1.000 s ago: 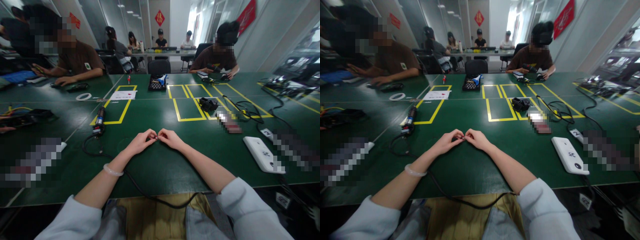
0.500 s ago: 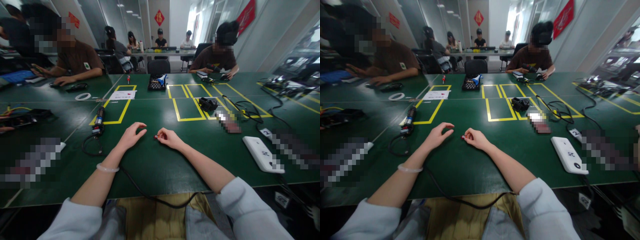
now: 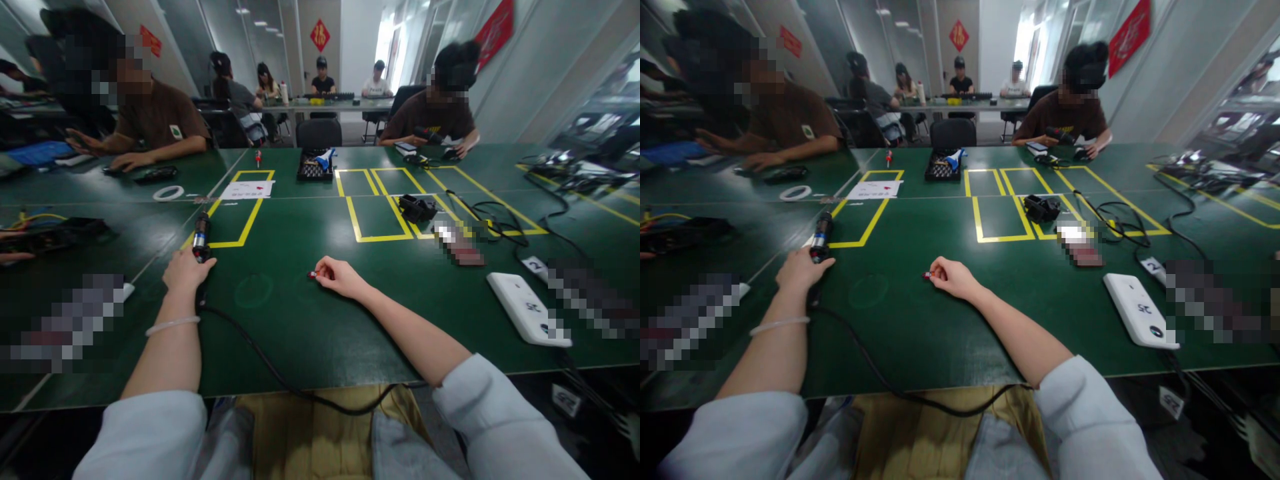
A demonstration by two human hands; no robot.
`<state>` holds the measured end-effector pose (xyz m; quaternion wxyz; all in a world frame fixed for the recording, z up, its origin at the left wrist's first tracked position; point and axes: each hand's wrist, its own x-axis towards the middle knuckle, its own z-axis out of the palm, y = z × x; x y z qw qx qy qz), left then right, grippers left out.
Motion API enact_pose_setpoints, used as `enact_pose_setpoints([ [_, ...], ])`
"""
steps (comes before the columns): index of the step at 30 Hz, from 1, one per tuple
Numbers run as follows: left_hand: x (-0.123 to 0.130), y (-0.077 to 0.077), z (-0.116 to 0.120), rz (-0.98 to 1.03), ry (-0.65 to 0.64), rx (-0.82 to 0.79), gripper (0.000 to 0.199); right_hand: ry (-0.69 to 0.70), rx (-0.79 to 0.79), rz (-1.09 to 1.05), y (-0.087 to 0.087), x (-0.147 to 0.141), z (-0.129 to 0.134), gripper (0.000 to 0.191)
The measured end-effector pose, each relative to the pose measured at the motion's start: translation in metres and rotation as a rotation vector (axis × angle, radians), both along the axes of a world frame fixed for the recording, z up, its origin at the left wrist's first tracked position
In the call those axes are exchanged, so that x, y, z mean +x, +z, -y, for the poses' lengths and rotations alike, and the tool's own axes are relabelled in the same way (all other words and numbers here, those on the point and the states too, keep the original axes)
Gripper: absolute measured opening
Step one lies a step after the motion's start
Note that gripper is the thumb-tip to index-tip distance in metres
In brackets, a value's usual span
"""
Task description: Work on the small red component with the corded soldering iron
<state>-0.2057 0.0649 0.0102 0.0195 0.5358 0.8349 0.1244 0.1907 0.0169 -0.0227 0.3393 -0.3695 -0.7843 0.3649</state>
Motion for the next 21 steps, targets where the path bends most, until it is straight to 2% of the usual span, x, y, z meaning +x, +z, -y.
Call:
enact_pose_setpoints([
  [4,0.01,0.001,-0.001,0.019,-0.043,0.029,0.062,-0.01,0.009,0.015,0.0,0.0,0.001,0.012],
  [9,0.037,0.0,0.003,-0.028,-0.105,0.025,0.06,-0.054,0.056,0.059,0.004,-0.001,0.002,0.013],
  [16,0.095,-0.008,0.008,-0.041,-0.427,0.053,0.065,-0.05,0.077,0.029,0.005,-0.002,0.003,0.012],
  [21,0.143,-0.011,0.022,0.012,-0.664,0.075,0.068,-0.088,0.133,0.065,0.005,-0.003,0.004,0.011],
])
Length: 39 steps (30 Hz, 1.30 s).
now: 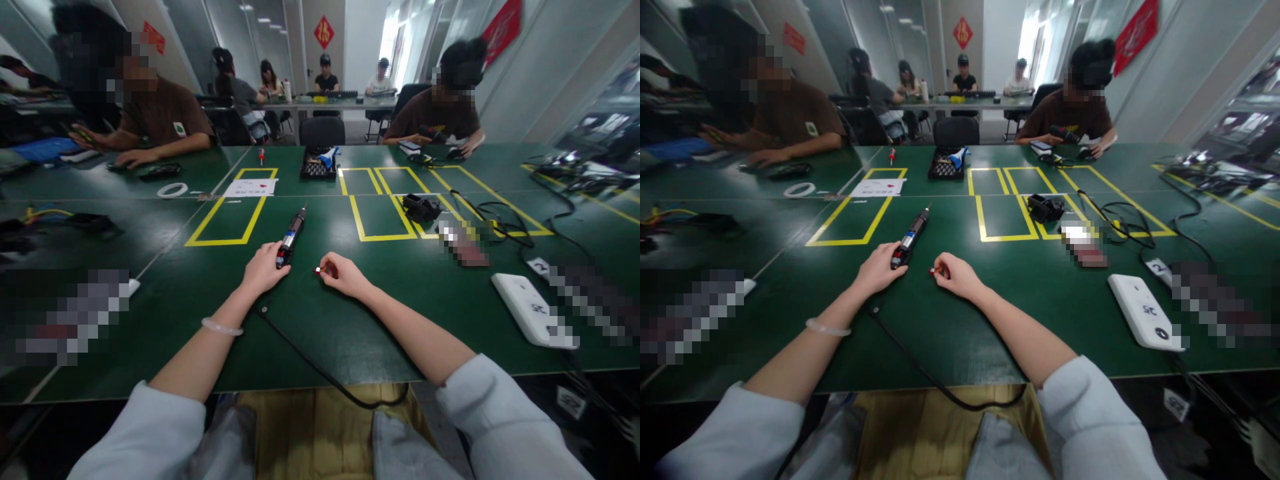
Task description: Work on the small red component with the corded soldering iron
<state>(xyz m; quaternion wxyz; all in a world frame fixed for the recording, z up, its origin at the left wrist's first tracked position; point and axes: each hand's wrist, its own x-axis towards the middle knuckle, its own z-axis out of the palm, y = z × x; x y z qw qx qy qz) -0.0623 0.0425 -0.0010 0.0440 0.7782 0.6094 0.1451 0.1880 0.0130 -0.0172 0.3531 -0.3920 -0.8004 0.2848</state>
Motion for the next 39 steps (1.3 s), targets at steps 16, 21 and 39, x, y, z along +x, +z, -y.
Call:
enact_pose_setpoints([
  [16,0.043,0.005,0.029,0.131,-0.42,-0.075,0.071,-0.019,0.27,0.31,0.008,-0.003,0.007,0.004],
  [21,0.043,0.004,0.03,0.121,-0.44,-0.062,0.07,0.014,0.331,0.311,0.007,-0.001,0.007,0.007],
  [39,0.058,0.006,0.036,-0.048,-0.323,0.068,0.056,-0.001,0.322,0.217,0.011,0.0,0.007,0.016],
])
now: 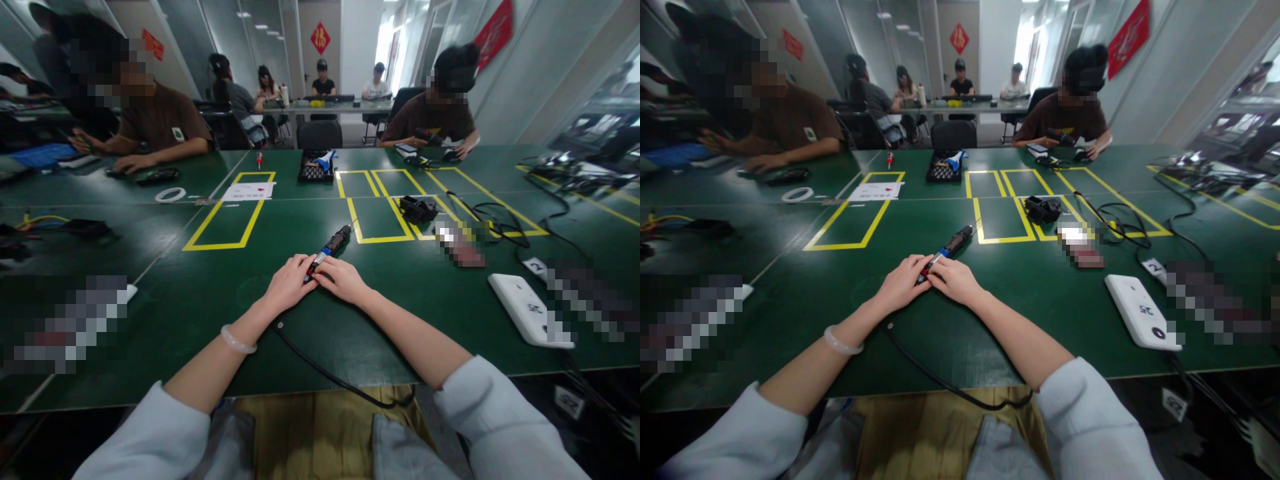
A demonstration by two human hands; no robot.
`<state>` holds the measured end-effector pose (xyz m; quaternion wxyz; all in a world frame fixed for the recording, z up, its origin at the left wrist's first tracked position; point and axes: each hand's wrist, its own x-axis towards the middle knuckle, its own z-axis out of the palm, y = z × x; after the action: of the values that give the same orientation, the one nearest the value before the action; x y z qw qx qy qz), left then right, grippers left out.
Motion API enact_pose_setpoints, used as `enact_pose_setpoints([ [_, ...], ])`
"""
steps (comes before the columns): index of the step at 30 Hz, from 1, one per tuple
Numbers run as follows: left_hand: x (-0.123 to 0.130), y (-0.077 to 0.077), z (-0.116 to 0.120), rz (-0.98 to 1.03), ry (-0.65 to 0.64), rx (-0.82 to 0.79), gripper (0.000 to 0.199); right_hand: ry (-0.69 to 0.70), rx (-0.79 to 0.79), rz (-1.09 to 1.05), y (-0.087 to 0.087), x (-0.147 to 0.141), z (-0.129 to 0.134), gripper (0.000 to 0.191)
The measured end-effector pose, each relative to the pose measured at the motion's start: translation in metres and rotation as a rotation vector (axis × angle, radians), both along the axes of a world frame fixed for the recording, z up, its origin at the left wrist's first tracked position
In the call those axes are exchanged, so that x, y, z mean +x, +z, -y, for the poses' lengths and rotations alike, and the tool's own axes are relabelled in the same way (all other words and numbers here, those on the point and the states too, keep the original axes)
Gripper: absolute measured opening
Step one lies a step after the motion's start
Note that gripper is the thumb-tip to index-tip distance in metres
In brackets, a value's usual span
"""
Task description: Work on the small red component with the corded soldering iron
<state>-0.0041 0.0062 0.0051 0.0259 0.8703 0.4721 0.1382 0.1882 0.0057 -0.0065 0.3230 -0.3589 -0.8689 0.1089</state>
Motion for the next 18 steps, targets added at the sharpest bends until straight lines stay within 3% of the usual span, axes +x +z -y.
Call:
enact_pose_setpoints([
  [5,-0.006,0.003,-0.005,-0.037,0.031,0.018,0.057,-0.033,-0.023,-0.007,0.0,0.002,-0.001,0.014],
  [9,-0.023,0.003,-0.018,-0.09,0.131,0.046,0.059,-0.053,-0.044,0.036,0.0,0.002,-0.001,0.015],
  [18,-0.103,0.003,-0.058,-0.16,0.49,0.009,0.061,-0.041,-0.056,0.048,-0.002,0.004,-0.003,0.015],
])
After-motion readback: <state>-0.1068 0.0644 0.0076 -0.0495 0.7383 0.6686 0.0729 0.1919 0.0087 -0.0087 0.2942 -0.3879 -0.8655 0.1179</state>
